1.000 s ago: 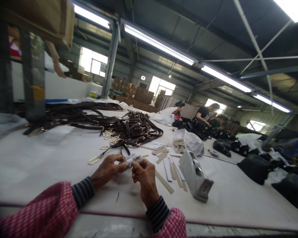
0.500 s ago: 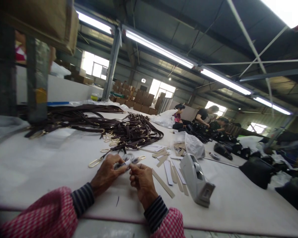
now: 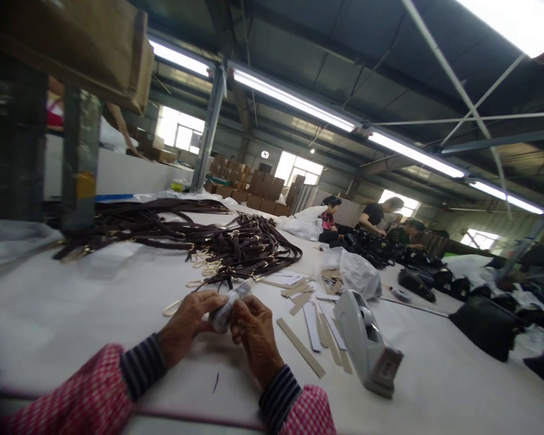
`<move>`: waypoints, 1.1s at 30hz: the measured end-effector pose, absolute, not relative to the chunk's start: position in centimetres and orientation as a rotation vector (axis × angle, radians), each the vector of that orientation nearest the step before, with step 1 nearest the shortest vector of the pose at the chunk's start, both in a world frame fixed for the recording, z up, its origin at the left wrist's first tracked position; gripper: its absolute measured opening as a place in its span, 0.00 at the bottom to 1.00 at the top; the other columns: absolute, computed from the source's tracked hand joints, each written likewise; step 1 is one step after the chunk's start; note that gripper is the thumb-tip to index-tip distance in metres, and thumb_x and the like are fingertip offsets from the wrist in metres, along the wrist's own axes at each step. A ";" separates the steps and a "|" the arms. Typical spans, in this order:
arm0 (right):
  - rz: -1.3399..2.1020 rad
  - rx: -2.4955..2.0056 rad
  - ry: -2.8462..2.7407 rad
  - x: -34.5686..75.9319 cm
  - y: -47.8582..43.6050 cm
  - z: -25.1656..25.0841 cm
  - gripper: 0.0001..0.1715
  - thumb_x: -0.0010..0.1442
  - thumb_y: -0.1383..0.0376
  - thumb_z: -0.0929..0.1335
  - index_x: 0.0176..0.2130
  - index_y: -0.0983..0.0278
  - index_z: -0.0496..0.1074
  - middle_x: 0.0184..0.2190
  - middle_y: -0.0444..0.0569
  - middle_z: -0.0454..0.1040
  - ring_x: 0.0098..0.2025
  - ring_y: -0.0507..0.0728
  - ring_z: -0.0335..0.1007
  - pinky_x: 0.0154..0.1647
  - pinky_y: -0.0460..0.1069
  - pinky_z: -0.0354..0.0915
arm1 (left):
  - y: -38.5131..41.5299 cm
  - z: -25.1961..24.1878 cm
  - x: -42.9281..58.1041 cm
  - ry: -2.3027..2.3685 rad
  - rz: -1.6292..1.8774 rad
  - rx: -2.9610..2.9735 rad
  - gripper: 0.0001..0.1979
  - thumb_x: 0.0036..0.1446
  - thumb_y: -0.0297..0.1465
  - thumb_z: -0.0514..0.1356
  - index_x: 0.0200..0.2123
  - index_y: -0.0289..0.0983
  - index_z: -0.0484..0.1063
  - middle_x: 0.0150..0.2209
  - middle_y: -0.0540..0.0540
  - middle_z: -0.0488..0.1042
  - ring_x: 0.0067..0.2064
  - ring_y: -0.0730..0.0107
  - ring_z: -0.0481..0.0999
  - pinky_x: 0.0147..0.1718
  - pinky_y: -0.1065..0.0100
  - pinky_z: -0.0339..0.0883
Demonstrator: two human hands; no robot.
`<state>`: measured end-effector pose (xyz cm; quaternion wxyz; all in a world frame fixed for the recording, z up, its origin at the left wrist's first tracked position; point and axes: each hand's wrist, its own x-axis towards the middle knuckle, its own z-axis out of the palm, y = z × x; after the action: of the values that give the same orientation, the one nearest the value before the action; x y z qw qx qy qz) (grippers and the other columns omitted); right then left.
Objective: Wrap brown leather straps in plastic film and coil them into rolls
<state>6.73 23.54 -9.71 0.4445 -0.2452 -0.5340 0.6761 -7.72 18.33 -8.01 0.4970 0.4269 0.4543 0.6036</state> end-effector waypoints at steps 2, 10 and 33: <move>1.663 -0.607 -1.360 6.9 23.7 -9.9 0.27 0.55 0.47 0.77 0.32 0.66 0.68 0.23 0.41 0.69 0.18 0.44 0.58 0.16 0.40 0.51 | 18.4 -8.2 -7.9 1.073 1.446 1.014 0.22 0.46 0.52 0.67 0.27 0.38 0.71 0.27 0.49 0.71 0.30 0.65 0.71 0.31 0.65 0.70; 1.335 -0.839 -1.540 8.8 23.1 -10.5 0.20 0.60 0.52 0.72 0.30 0.65 0.69 0.21 0.41 0.68 0.18 0.47 0.58 0.17 0.43 0.53 | 18.7 -8.4 -7.7 1.130 1.405 1.019 0.23 0.45 0.52 0.67 0.28 0.37 0.73 0.27 0.49 0.70 0.30 0.66 0.69 0.28 0.66 0.68; 0.029 -0.820 -2.326 13.2 20.1 -10.8 0.29 0.59 0.74 0.69 0.57 0.55 0.67 0.59 0.52 0.64 0.56 0.65 0.63 0.58 0.63 0.68 | 18.3 -9.9 -6.5 1.429 0.932 2.474 0.07 0.61 0.32 0.60 0.31 0.38 0.66 0.36 0.45 0.72 0.43 0.58 0.66 0.39 0.61 0.59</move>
<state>13.19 20.07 -10.83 0.3311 -0.3137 -0.8899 0.0113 -6.54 18.27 -9.94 0.0681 0.8214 0.4744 0.3093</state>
